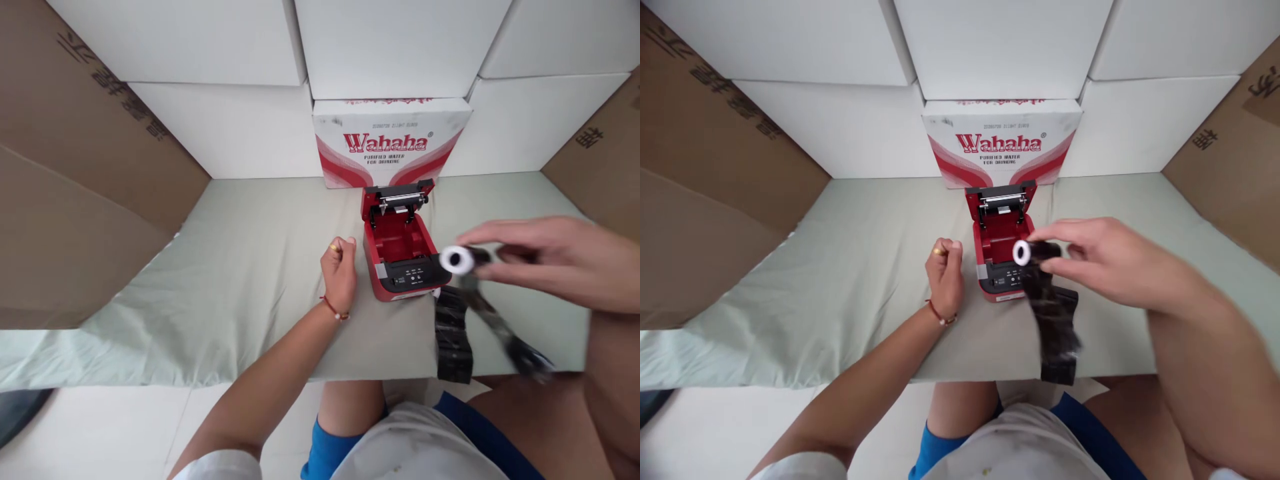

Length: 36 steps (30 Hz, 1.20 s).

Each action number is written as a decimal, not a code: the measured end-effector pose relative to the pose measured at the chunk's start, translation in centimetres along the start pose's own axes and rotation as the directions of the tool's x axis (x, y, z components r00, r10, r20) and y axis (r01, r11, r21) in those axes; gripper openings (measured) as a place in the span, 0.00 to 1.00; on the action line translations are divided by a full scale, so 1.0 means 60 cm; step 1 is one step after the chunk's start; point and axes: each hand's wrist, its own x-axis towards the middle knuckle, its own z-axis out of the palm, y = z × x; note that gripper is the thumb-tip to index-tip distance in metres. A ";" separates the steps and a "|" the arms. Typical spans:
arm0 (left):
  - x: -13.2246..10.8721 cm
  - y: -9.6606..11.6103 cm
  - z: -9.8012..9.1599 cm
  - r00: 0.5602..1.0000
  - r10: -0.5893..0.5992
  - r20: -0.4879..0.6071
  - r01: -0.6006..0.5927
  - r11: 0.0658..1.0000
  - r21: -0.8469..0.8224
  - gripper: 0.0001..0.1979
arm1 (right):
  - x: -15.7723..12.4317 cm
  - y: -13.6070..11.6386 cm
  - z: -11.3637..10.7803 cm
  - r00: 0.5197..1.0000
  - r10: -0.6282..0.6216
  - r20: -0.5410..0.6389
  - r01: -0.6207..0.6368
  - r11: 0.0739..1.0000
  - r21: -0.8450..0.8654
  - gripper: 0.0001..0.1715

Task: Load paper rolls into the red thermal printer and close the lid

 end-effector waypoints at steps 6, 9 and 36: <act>-0.051 0.019 -0.001 0.607 0.714 0.350 -0.795 0.534 0.288 0.11 | 0.133 -0.007 0.101 0.982 0.188 0.023 -0.167 0.916 -0.365 0.26; -0.061 0.027 0.006 0.494 0.727 0.476 -0.869 0.407 0.280 0.10 | 0.154 -0.012 0.126 0.958 0.281 0.054 -0.217 0.837 -0.503 0.28; -0.065 0.019 0.007 0.330 0.724 0.605 -0.944 0.231 0.237 0.12 | 0.121 0.055 0.113 0.790 -0.298 -0.536 0.180 0.948 -0.263 0.19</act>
